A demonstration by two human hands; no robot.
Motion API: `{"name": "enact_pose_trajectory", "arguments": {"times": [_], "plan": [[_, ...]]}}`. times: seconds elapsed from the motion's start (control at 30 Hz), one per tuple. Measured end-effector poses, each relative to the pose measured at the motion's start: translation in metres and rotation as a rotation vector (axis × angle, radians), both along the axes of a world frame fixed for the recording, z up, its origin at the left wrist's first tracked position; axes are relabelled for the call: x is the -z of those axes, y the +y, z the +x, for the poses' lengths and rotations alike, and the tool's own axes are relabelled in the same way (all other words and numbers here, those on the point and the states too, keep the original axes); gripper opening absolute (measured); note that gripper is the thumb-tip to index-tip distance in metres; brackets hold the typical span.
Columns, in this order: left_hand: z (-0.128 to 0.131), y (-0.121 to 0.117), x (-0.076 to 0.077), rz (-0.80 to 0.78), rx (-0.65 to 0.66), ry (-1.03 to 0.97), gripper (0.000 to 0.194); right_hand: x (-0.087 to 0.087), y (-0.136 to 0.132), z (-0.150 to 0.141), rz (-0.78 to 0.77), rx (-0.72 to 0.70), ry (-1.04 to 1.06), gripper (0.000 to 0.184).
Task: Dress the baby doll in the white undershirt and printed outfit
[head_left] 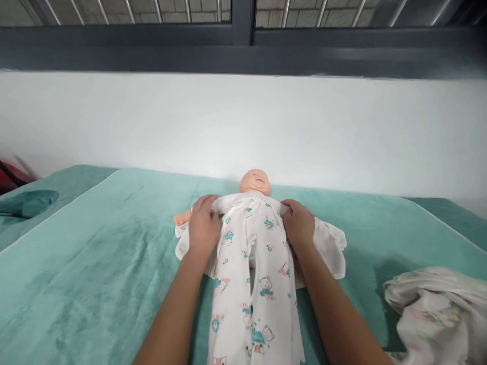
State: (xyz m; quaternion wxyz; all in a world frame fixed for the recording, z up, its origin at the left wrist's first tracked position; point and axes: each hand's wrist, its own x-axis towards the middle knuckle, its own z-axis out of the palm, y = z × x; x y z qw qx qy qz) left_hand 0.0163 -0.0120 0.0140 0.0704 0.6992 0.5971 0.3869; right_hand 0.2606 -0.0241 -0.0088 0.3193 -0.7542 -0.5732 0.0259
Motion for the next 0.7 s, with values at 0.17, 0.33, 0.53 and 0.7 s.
{"name": "enact_pose_trajectory", "arguments": {"times": [0.17, 0.33, 0.53, 0.7], "plan": [[0.048, -0.020, -0.035, -0.039, 0.397, 0.065, 0.031, 0.007, 0.006, 0.003, 0.066, -0.025, 0.047, 0.041], [0.112, -0.002, -0.057, -0.116, 0.560, 0.610, 0.027, 0.021, 0.016, 0.014, 0.307, -0.041, 0.268, 0.041], [0.170, 0.025, -0.047, -0.306, 0.569, 0.948, 0.027, 0.024, 0.021, 0.025, 0.421, -0.024, 0.396, 0.045], [0.174, 0.026, -0.045, -0.287, 0.534, 0.965, 0.028, 0.023, 0.021, 0.031, 0.375, -0.023, 0.356, 0.048]]}}
